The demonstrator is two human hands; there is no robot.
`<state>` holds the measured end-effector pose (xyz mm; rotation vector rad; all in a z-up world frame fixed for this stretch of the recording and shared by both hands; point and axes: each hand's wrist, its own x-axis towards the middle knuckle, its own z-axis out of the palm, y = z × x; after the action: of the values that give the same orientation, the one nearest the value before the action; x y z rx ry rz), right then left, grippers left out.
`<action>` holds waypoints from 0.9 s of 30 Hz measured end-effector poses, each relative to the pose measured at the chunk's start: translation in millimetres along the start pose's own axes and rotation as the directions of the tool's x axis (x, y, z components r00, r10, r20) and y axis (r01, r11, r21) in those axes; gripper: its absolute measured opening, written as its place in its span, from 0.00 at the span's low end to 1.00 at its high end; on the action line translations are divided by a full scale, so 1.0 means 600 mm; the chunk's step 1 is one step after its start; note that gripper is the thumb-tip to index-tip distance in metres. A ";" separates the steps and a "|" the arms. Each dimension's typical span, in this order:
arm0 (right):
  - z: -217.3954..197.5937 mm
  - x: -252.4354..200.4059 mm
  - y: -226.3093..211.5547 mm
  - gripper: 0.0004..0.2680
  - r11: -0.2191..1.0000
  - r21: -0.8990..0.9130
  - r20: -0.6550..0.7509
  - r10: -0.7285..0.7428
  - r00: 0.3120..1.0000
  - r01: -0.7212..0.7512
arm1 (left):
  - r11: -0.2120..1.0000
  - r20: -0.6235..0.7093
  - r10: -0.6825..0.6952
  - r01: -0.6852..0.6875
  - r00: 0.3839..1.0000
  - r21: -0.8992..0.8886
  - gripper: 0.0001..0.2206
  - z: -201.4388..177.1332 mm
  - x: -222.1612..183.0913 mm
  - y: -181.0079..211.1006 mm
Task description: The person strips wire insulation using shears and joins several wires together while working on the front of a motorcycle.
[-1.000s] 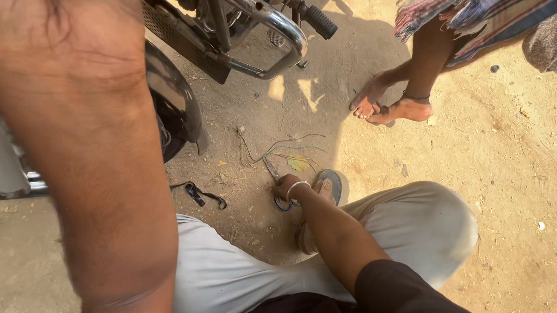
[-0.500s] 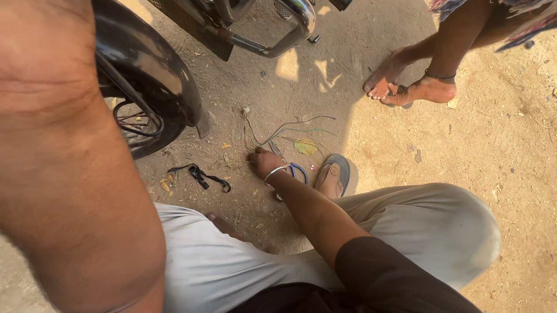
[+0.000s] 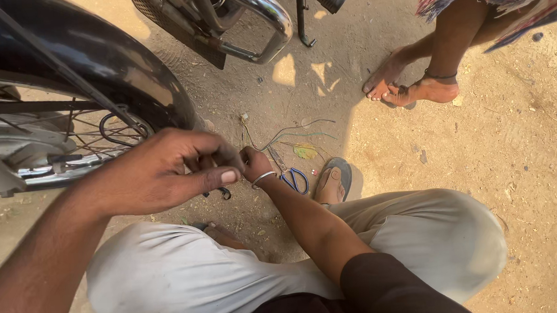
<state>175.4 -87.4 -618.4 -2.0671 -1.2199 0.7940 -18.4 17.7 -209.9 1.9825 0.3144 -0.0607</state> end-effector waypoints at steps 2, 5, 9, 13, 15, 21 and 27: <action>0.006 0.012 -0.012 0.09 0.821 0.502 0.156 0.223 0.962 -0.271 | 0.913 0.244 -0.393 0.346 0.886 0.214 0.22 0.029 -0.005 -0.115; 0.004 0.011 -0.014 0.06 0.319 0.818 0.421 0.236 0.876 -0.479 | 0.836 0.290 -0.425 0.495 0.857 -0.237 0.20 0.110 0.000 -0.324; 0.020 -0.007 -0.017 0.06 0.076 0.853 0.496 0.195 0.846 -0.517 | 0.944 -0.358 -0.327 0.280 0.875 -0.176 0.20 0.262 0.050 -0.517; 0.024 -0.024 0.000 0.06 0.238 0.826 0.454 0.255 0.854 -0.511 | 0.879 -0.341 -0.384 0.226 0.858 -0.419 0.09 0.325 0.099 -0.584; 0.013 -0.032 0.013 0.09 0.504 0.719 0.349 0.334 0.876 -0.478 | 0.893 -0.354 -0.397 0.267 0.847 -0.364 0.07 0.326 0.100 -0.612; -0.061 -0.138 0.121 0.09 0.848 -0.376 -0.441 0.190 0.877 -0.373 | 0.666 -0.225 -0.614 0.342 0.757 -0.663 0.05 0.321 0.089 -0.643; -0.070 -0.149 0.142 0.18 0.784 -0.420 -0.294 0.360 0.885 -0.458 | 0.586 -0.161 -0.610 0.305 0.776 -0.750 0.06 0.331 0.106 -0.615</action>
<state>216.5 -209.6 -638.2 -2.8143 -0.9199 0.4691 -28.9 -5.8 -633.0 1.0821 0.9964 0.1241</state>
